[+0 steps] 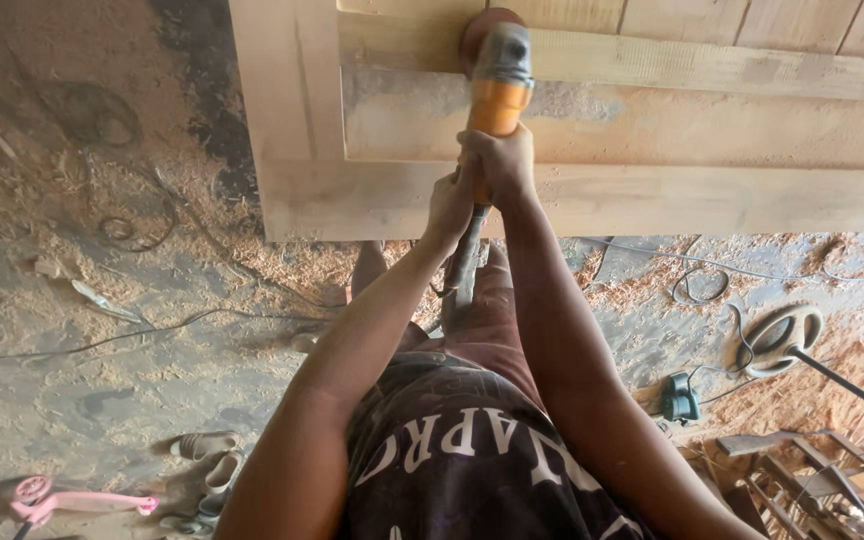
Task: The person uses an electric sander to smooth the surface of a wooden door. They move the sander across the panels and frame, generating sawdust. The person adjusts their position and the door's orientation to reach different areas.
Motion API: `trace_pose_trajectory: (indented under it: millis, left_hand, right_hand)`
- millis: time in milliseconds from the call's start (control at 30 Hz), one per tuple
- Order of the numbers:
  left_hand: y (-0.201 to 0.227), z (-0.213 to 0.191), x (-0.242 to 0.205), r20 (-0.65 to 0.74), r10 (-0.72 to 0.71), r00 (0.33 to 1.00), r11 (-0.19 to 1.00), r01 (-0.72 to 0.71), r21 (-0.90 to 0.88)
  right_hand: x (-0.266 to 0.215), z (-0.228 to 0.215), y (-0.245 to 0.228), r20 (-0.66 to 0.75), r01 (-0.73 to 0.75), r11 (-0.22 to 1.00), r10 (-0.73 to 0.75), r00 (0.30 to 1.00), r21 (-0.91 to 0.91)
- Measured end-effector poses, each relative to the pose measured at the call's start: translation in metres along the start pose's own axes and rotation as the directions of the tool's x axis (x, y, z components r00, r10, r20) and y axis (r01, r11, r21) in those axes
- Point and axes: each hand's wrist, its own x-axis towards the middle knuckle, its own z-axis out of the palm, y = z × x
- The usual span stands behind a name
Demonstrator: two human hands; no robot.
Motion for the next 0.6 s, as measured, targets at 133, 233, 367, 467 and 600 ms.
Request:
trace_pose_trajectory:
  millis: [133,233,367,467,600]
  left_hand:
    - [-0.001,-0.018,0.005,0.010,0.056,0.998,0.998,-0.056,-0.034]
    - [0.001,-0.044,0.000,-0.038,0.070,0.997,0.994,-0.072,-0.080]
    - [0.010,-0.073,-0.009,-0.224,0.026,0.974,0.988,-0.059,-0.142]
    - [0.015,-0.079,-0.015,-0.281,-0.016,0.960,0.962,-0.062,-0.267]
    - [0.014,-0.055,-0.017,-0.222,0.021,0.975,0.963,-0.080,-0.257]
  right_hand:
    - [0.002,0.015,0.001,-0.065,0.039,0.997,-0.044,0.997,-0.072]
    - [0.007,0.048,0.003,0.014,0.088,0.949,-0.088,0.996,-0.302]
    - [0.005,0.098,0.004,0.113,0.112,0.854,-0.062,0.992,-0.508]
    - [0.001,0.111,0.000,0.171,0.211,0.788,-0.136,0.976,-0.578]
    - [0.000,0.088,-0.007,0.155,0.119,0.784,-0.029,0.987,-0.609]
